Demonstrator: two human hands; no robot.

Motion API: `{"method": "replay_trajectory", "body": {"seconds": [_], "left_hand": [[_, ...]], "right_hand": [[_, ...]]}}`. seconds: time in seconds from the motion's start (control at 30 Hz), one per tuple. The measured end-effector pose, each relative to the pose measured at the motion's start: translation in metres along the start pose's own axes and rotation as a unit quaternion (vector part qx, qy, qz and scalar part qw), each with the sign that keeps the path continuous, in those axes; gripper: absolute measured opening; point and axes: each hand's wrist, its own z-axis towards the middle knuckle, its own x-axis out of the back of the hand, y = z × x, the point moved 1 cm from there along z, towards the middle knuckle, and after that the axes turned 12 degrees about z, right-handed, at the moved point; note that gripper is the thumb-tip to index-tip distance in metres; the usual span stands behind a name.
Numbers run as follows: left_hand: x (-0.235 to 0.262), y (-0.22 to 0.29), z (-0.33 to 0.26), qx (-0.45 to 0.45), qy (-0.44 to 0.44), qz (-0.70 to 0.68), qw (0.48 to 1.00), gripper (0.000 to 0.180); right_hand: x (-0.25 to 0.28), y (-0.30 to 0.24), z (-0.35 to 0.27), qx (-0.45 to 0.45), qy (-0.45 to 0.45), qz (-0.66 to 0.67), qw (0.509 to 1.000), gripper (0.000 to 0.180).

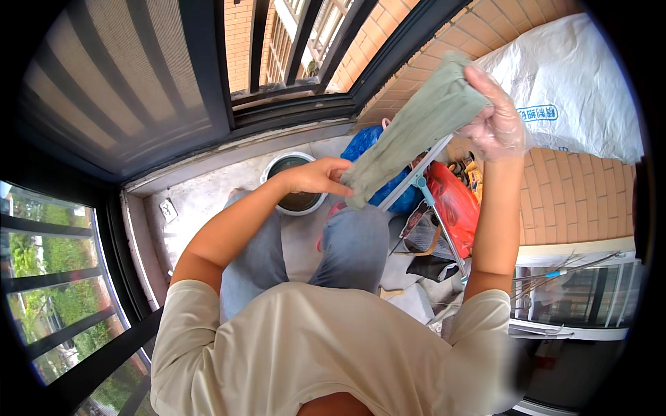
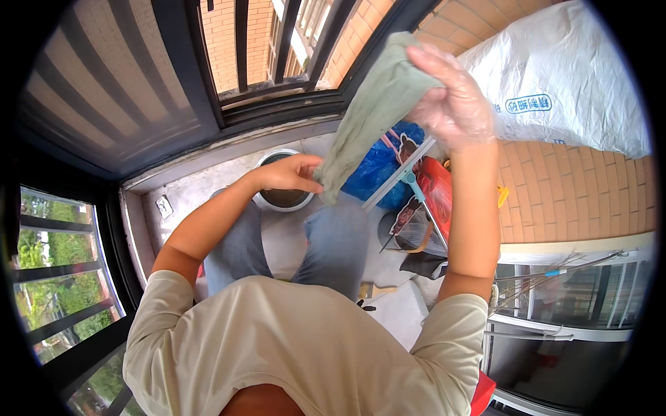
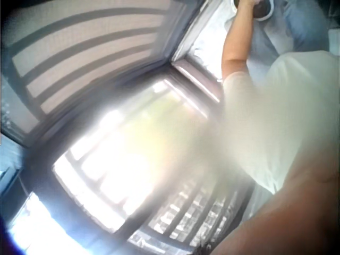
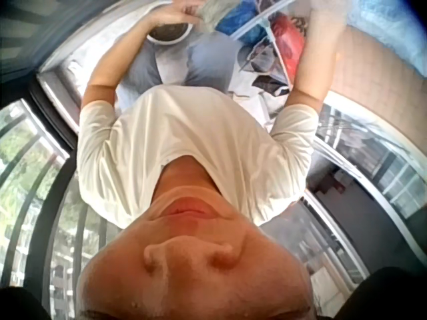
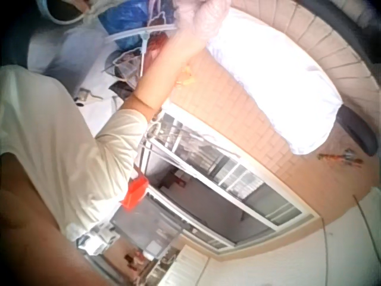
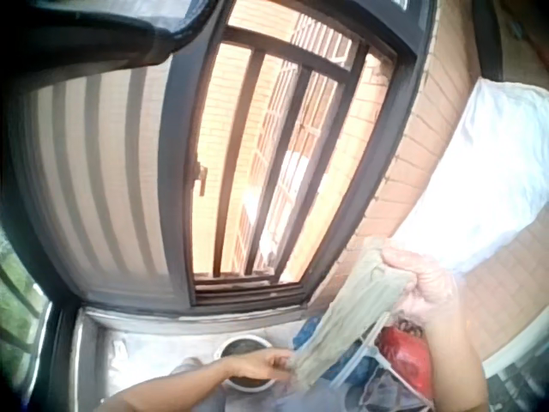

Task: The person sits on the balcony floor and cleans the window frame. They dip a cloth into a bucket of water, wring it out, and wipe the frame. They also use a screwdriver to scrape debris from the frame's grooves and continue wiping with the cloth.

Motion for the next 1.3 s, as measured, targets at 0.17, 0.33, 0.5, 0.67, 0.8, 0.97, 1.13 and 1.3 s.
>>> {"method": "replay_trajectory", "body": {"seconds": [0.17, 0.33, 0.5, 0.67, 0.8, 0.97, 1.13, 1.3], "left_hand": [[0.039, -0.013, -0.032, 0.098, 0.056, -0.219, 0.969, 0.048], [0.066, -0.018, -0.066, -0.03, 0.161, -0.37, 0.915, 0.044], [0.084, -0.041, -0.096, 0.085, 0.374, -0.233, 0.894, 0.032], [0.103, -0.054, -0.113, 0.045, 0.354, -0.122, 0.926, 0.024], [0.127, -0.085, -0.118, 0.08, 0.348, -0.094, 0.929, 0.026], [0.149, -0.114, -0.121, 0.163, 0.324, -0.082, 0.928, 0.024], [0.176, -0.139, -0.091, 0.231, 0.471, -0.036, 0.851, 0.022], [0.207, -0.165, -0.059, 0.207, 0.529, -0.018, 0.823, 0.022]], "right_hand": [[0.004, -0.009, -0.017, 0.158, 0.174, 0.051, 0.971, 0.025], [0.08, -0.015, -0.038, 0.111, 0.153, 0.052, 0.981, 0.03], [0.153, 0.024, -0.034, 0.065, 0.179, -0.08, 0.978, 0.018], [0.207, 0.069, -0.015, 0.01, 0.262, -0.243, 0.934, 0.01], [0.255, 0.102, 0.009, -0.051, 0.243, -0.286, 0.926, 0.009], [0.302, 0.141, 0.055, -0.146, 0.248, -0.246, 0.926, 0.014], [0.363, 0.2, 0.13, -0.082, 0.313, -0.324, 0.889, 0.025], [0.4, 0.223, 0.224, -0.019, 0.307, -0.634, 0.709, 0.026]]}}
